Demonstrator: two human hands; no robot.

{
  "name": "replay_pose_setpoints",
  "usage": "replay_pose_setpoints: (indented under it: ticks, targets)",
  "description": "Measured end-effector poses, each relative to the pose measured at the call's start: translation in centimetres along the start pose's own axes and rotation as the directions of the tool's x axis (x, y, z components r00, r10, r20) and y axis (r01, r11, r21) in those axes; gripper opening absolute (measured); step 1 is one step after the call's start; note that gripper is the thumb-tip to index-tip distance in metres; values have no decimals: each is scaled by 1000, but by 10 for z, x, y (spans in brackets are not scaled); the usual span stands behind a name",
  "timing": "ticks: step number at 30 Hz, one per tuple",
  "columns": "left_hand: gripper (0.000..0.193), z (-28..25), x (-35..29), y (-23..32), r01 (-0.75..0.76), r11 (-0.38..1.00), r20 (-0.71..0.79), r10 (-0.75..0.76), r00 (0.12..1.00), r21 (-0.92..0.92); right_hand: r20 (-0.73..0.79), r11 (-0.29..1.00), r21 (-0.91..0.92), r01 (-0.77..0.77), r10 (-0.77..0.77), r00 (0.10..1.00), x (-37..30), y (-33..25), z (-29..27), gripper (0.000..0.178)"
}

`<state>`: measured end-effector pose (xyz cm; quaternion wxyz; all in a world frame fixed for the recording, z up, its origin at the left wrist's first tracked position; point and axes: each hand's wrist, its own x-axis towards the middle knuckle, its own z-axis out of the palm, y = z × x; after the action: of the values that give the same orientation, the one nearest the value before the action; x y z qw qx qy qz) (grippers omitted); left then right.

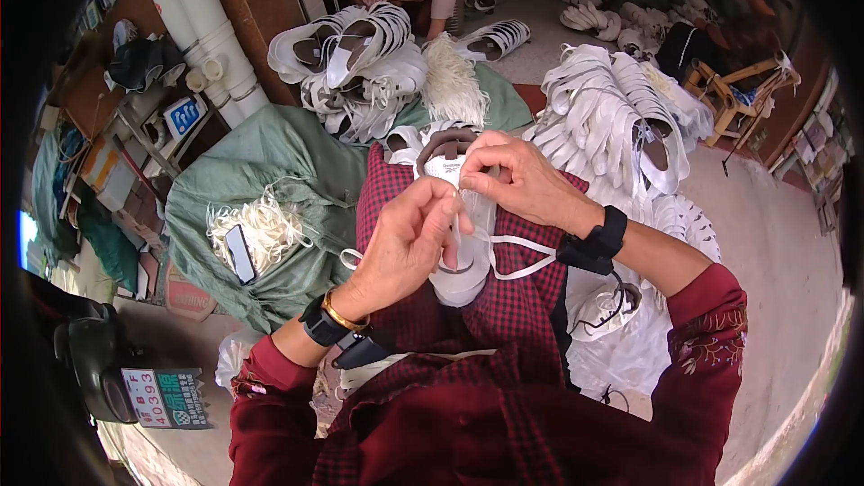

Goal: Insert and thread laces through the eyelets of a white sneaker upper.

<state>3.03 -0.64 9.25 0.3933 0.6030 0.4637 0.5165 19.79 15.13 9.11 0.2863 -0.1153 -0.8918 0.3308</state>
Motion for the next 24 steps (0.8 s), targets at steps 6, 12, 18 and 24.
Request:
replay_pose_setpoints:
  ticks: [6,12,18,24]
  targets:
    - [14,-1,25,-35,123,978,-157,-149,976,-168,-85,999,21,46,-44,995,-12,4,-2,15]
    - [15,-3,29,-35,315,834,-42,-373,927,-454,-137,995,101,10,3,991,-10,2,-2,14]
    - [18,4,31,-29,346,816,-107,-439,892,-463,-162,989,137,48,-26,986,-5,12,3,14]
    - [13,1,23,-36,248,877,-21,-281,959,-411,-81,993,119,26,-16,997,-2,13,8,18]
